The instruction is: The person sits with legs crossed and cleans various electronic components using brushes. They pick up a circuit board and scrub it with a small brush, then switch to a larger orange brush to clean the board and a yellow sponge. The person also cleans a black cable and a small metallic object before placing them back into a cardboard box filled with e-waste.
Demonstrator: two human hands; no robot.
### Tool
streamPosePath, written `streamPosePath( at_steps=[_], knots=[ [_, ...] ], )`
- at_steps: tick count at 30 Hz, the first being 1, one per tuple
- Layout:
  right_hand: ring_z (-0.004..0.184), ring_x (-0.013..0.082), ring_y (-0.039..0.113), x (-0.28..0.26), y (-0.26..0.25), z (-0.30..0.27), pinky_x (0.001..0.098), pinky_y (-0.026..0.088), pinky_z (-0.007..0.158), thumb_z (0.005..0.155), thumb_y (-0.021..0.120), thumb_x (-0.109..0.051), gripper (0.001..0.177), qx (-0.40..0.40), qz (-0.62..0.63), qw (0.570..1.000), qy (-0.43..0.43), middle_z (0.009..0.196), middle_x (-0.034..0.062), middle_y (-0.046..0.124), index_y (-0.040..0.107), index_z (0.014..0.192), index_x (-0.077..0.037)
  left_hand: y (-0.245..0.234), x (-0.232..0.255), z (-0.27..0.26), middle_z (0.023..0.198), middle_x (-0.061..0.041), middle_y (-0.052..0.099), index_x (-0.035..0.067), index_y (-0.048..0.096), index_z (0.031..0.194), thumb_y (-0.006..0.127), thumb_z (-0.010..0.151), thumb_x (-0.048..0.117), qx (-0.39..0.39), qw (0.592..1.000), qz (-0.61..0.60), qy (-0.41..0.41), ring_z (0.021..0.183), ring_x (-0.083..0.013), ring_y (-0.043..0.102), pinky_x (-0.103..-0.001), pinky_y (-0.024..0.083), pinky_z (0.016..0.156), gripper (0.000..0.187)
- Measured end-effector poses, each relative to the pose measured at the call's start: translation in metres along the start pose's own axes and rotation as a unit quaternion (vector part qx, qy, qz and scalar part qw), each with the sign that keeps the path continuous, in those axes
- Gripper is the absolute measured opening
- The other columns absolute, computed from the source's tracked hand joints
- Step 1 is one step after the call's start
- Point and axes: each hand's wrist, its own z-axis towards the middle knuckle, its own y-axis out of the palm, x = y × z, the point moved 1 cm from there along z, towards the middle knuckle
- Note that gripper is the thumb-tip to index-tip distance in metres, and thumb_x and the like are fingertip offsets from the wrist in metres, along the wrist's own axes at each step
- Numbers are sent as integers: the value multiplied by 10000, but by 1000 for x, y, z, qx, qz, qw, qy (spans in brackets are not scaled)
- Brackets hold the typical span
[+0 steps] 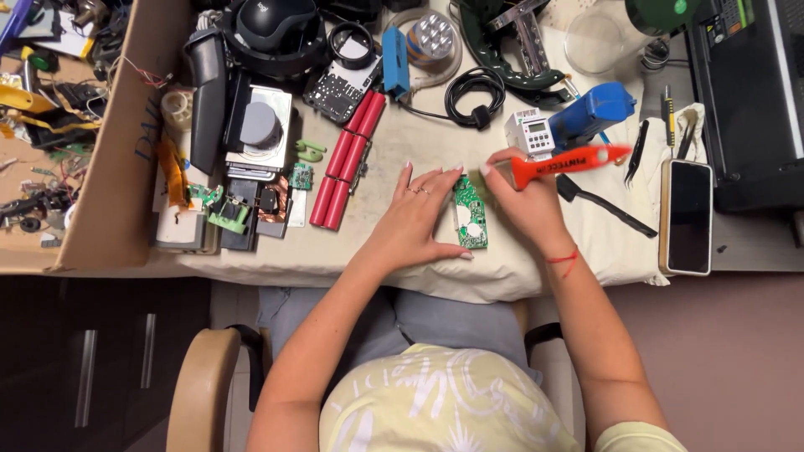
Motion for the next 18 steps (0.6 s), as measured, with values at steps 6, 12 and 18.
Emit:
streamPosePath(
  at_steps=[6, 12, 18],
  knots=[
    [856, 294, 606, 2, -3, -1, 431, 482, 848, 920, 703, -256, 140, -28, 18, 999, 24, 774, 181, 628, 743, 1045, -208, -1, 3, -2, 1507, -157, 492, 79, 312, 1580, 870, 644, 633, 0, 1000, 0, -1, 1435, -374, 414, -652, 44, 1249, 1222],
    [934, 306, 638, -8, 5, -13, 442, 493, 908, 943, 694, -257, 123, -20, 51, 998, 26, 848, 149, 664, 713, 1050, -199, 0, 2, -3, 1514, -151, 490, 88, 316, 1581, 883, 641, 616, 3, 1000, -4, -2, 1433, -370, 420, -653, 51, 1248, 1219],
    [916, 332, 643, -17, 2, -4, 462, 497, 871, 967, 670, -254, 142, 3, 20, 1000, 14, 832, 188, 649, 720, 1086, -195, 1, 1, -2, 1533, -137, 478, 108, 303, 1597, 884, 651, 595, 1, 1000, -7, -2, 1444, -356, 414, -652, 49, 1248, 1212]
  ],
)
